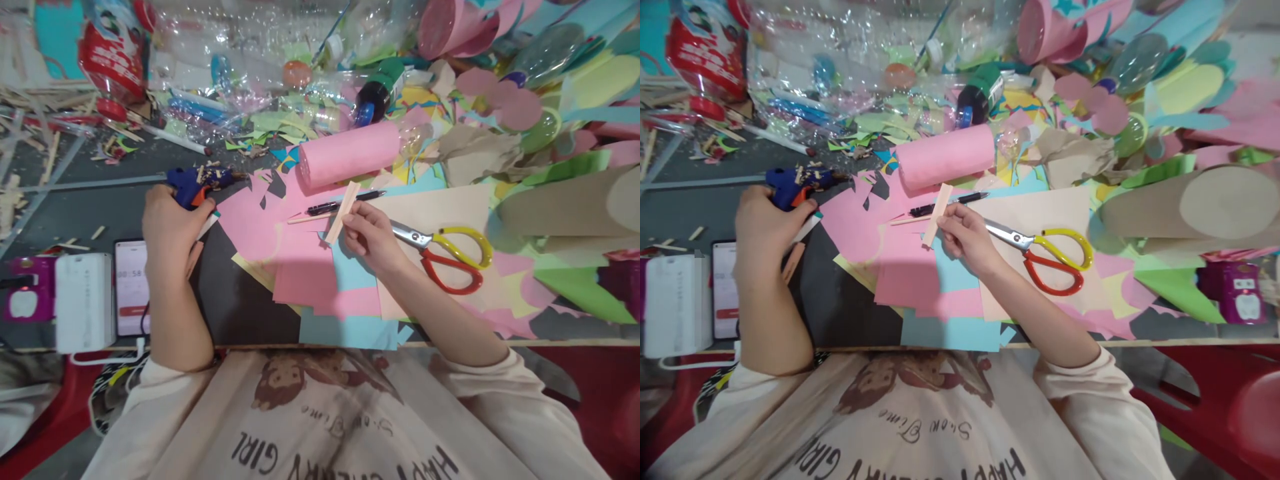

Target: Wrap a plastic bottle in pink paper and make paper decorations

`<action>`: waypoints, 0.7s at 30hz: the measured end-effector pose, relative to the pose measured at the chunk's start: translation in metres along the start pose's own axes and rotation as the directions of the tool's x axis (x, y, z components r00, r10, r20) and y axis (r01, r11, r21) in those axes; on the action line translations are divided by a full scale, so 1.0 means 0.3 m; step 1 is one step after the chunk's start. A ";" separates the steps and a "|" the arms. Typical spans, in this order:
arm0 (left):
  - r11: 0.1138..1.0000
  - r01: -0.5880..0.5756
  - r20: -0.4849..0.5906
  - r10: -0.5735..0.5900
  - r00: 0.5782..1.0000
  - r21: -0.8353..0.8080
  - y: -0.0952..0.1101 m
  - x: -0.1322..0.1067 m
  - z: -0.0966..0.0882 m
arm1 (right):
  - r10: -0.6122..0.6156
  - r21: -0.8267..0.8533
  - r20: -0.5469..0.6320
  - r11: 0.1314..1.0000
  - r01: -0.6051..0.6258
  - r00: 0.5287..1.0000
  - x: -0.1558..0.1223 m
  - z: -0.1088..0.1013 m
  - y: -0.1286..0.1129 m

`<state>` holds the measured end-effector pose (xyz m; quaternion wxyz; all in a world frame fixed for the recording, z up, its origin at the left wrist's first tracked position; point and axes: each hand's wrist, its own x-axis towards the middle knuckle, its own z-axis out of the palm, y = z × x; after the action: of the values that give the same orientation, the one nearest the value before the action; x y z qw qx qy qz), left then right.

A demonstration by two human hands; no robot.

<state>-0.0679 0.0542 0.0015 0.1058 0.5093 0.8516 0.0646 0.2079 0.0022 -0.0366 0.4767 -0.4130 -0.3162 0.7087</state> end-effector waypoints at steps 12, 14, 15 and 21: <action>0.791 -0.446 -0.234 0.381 0.895 -0.418 0.014 -0.090 0.043 | 0.035 0.038 -0.049 0.999 -0.033 0.998 0.002 -0.001 -0.004; 0.790 -0.476 -0.153 0.454 0.878 -0.387 0.033 -0.116 0.059 | 0.049 0.045 -0.054 0.998 -0.047 0.997 0.000 0.000 -0.006; 0.800 -0.483 -0.106 0.479 0.872 -0.355 0.041 -0.126 0.067 | 0.055 0.049 -0.057 0.997 -0.053 0.997 -0.001 0.000 -0.007; 0.883 -0.432 0.061 0.449 0.891 -0.184 0.047 -0.140 0.090 | 0.069 0.057 -0.056 0.996 -0.066 0.996 -0.003 0.000 -0.013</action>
<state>-0.0298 0.0240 -0.0167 0.1738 0.6817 0.6984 0.1315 0.2096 0.0028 -0.0329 0.4725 -0.4303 -0.2685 0.7208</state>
